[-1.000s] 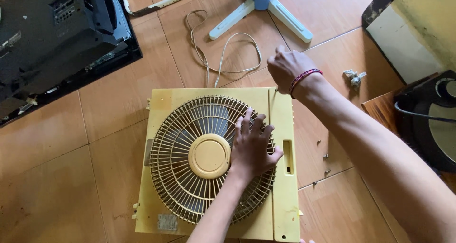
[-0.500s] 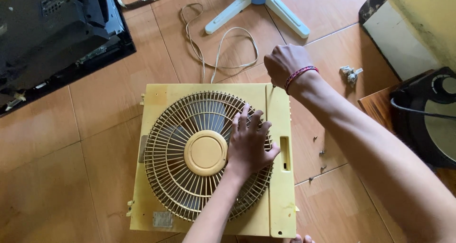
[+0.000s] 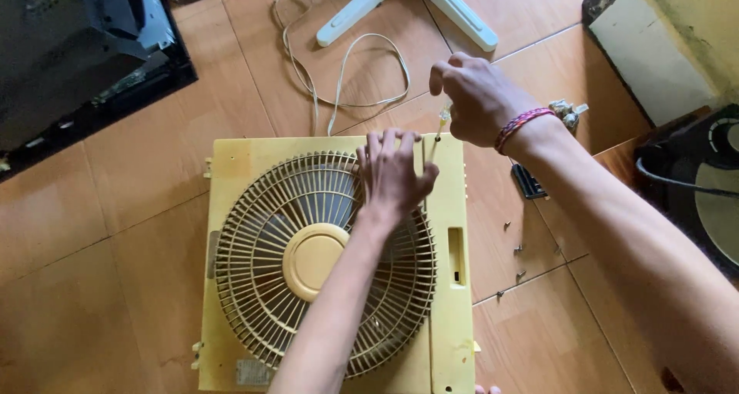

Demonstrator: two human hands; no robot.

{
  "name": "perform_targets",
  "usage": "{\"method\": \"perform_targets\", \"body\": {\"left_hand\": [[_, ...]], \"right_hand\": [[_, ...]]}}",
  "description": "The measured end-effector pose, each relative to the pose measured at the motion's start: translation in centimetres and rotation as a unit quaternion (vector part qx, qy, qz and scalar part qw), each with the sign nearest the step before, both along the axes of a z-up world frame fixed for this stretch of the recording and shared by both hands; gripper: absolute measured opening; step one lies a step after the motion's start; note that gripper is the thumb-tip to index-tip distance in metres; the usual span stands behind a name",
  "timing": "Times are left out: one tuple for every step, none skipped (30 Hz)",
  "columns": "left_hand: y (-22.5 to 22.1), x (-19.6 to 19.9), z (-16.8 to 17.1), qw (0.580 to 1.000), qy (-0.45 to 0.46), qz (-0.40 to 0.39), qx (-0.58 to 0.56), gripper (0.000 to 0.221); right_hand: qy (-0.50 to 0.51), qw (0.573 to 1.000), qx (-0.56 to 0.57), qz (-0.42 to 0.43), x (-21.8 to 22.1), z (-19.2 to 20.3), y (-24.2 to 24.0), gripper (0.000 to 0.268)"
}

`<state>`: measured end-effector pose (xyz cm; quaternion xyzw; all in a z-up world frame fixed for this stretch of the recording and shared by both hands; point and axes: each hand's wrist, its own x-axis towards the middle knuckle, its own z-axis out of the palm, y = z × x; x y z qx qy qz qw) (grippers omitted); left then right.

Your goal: Fastening screws into the plastic housing of a portable fan using a manual screwdriver.

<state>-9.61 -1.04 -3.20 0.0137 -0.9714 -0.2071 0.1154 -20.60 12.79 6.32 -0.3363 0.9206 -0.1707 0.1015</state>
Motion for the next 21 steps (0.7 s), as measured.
{"method": "perform_targets", "body": {"left_hand": [[-0.1,-0.9,-1.8,1.000,0.000,-0.001,0.003,0.041],[-0.2,-1.8,-3.6,0.997,-0.077,-0.019,-0.009,0.053],[-0.4,-3.1,-5.4,0.988,-0.148,-0.036,-0.022,0.065],[-0.4,-4.0,-4.9,0.989,-0.145,-0.037,-0.020,0.065],[-0.4,-4.4,-4.4,0.968,-0.243,-0.050,-0.034,0.077],[-0.4,-4.9,-4.1,0.938,-0.338,-0.062,-0.049,0.089],[-0.6,-5.1,-2.5,0.937,-0.341,-0.064,-0.047,0.089],[-0.8,-5.2,-0.9,0.927,-0.369,-0.070,-0.017,0.085],[-1.1,-5.3,0.7,0.915,-0.397,-0.074,0.015,0.081],[-1.3,-5.7,-0.7,0.913,-0.401,-0.076,0.016,0.081],[-1.7,-6.3,-2.0,0.916,-0.394,-0.076,0.003,0.077],[-2.0,-6.8,-3.3,0.919,-0.386,-0.077,-0.011,0.072],[-1.9,-6.8,-2.7,0.920,-0.385,-0.076,-0.011,0.072],[-1.9,-6.7,-2.1,0.919,-0.385,-0.082,0.007,0.071],[-1.8,-6.4,-1.5,0.918,-0.386,-0.088,0.026,0.071],[-1.7,-6.6,-1.9,0.917,-0.387,-0.089,0.027,0.071],[-1.5,-6.7,-2.3,0.916,-0.391,-0.088,0.015,0.066],[-1.4,-6.9,-2.7,0.914,-0.396,-0.087,0.004,0.062],[-1.4,-7.0,-2.0,0.915,-0.394,-0.085,0.006,0.062],[-1.4,-7.1,-1.3,0.898,-0.426,-0.107,0.028,0.069],[-1.3,-7.2,-0.6,0.879,-0.455,-0.131,0.049,0.076]], "right_hand": [[0.000,1.000,0.003,-0.001,-0.2,-0.8,0.2,0.045],[0.010,1.000,-0.004,-0.022,-0.5,-1.6,0.4,0.037],[0.024,0.999,-0.012,-0.042,-0.9,-2.3,0.5,0.032],[0.028,0.999,-0.010,-0.043,-0.9,-2.0,0.6,0.032],[0.017,0.998,-0.010,-0.055,-0.4,-1.9,0.7,0.037],[0.006,0.998,-0.010,-0.068,0.0,-1.9,0.8,0.041],[0.003,0.998,-0.008,-0.070,0.1,-2.1,1.0,0.041],[0.003,0.997,-0.044,-0.069,0.2,-2.3,1.1,0.041],[0.003,0.995,-0.079,-0.067,0.5,-2.5,1.2,0.042],[-0.001,0.995,-0.076,-0.069,0.8,-2.2,1.2,0.042],[0.004,0.994,-0.095,-0.062,1.0,-1.8,1.1,0.042],[0.010,0.992,-0.113,-0.056,1.2,-1.4,0.9,0.042],[0.012,0.992,-0.113,-0.056,1.0,-1.3,0.9,0.042],[0.016,0.993,-0.110,-0.043,1.0,-1.3,0.8,0.040],[0.017,0.994,-0.106,-0.033,1.1,-1.2,0.8,0.038],[0.016,0.994,-0.105,-0.033,1.1,-1.5,0.9,0.038],[0.022,0.995,-0.095,-0.032,1.1,-1.7,0.9,0.037],[0.028,0.996,-0.084,-0.030,1.1,-1.9,0.8,0.036],[0.030,0.996,-0.084,-0.027,1.0,-2.0,0.9,0.036],[0.024,0.996,-0.080,-0.024,0.9,-2.1,0.9,0.036],[0.020,0.997,-0.077,-0.022,0.8,-2.3,1.0,0.037]]}}
